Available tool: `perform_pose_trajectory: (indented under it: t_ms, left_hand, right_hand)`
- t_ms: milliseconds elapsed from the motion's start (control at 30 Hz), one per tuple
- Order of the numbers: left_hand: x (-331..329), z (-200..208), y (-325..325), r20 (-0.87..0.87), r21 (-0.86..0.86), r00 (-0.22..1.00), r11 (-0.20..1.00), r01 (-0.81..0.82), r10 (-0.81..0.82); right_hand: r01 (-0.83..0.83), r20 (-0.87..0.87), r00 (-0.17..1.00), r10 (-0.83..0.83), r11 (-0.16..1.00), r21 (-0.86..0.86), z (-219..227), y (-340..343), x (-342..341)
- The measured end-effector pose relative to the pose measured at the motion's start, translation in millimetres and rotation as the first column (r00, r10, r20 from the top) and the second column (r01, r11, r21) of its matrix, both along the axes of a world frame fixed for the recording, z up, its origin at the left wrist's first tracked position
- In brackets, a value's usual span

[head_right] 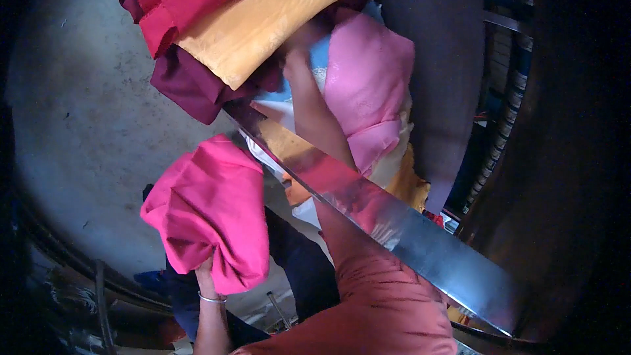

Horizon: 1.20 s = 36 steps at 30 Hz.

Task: Folding pink and white fabric pieces on a metal workbench in a garment production environment.

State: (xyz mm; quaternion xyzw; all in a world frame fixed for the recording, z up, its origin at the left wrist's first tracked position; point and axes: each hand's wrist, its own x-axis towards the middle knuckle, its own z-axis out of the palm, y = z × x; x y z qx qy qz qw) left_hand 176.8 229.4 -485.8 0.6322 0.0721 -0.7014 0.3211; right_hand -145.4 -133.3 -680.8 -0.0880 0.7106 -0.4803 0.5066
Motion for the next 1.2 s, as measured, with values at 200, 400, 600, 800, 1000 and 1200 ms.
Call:
perform_pose_trajectory:
  t_ms: [200,400,600,800,1000,1200]
  left_hand:
    - [-4,9,-14,0.305,-0.219,0.819,0.801,0.557,-0.486]
    - [-8,-5,3,0.268,-0.165,0.888,0.890,0.425,-0.374]
    - [-9,-15,15,0.048,-0.057,0.961,0.960,0.274,-0.271]
    - [-10,-5,-2,-0.018,0.105,0.999,0.994,-0.033,0.035]
    - [-14,4,-16,-0.115,0.163,0.971,0.968,-0.189,0.209]
    - [-16,-6,1,-0.121,0.163,0.979,0.976,-0.145,0.166]
  right_hand:
    - [-0.058,-0.221,0.969,0.112,0.969,0.238,13,-13,-3]
    - [-0.284,-0.224,0.928,0.296,0.955,0.084,106,14,-7]
    - [-0.213,-0.420,0.852,0.314,0.939,0.270,211,169,-97]
    - [-0.294,-0.427,0.777,0.462,0.866,0.404,205,207,-92]
    - [-0.293,-0.309,0.861,0.405,0.890,0.350,186,185,-90]
    - [-0.271,-0.470,0.759,0.450,0.875,0.400,177,196,-106]
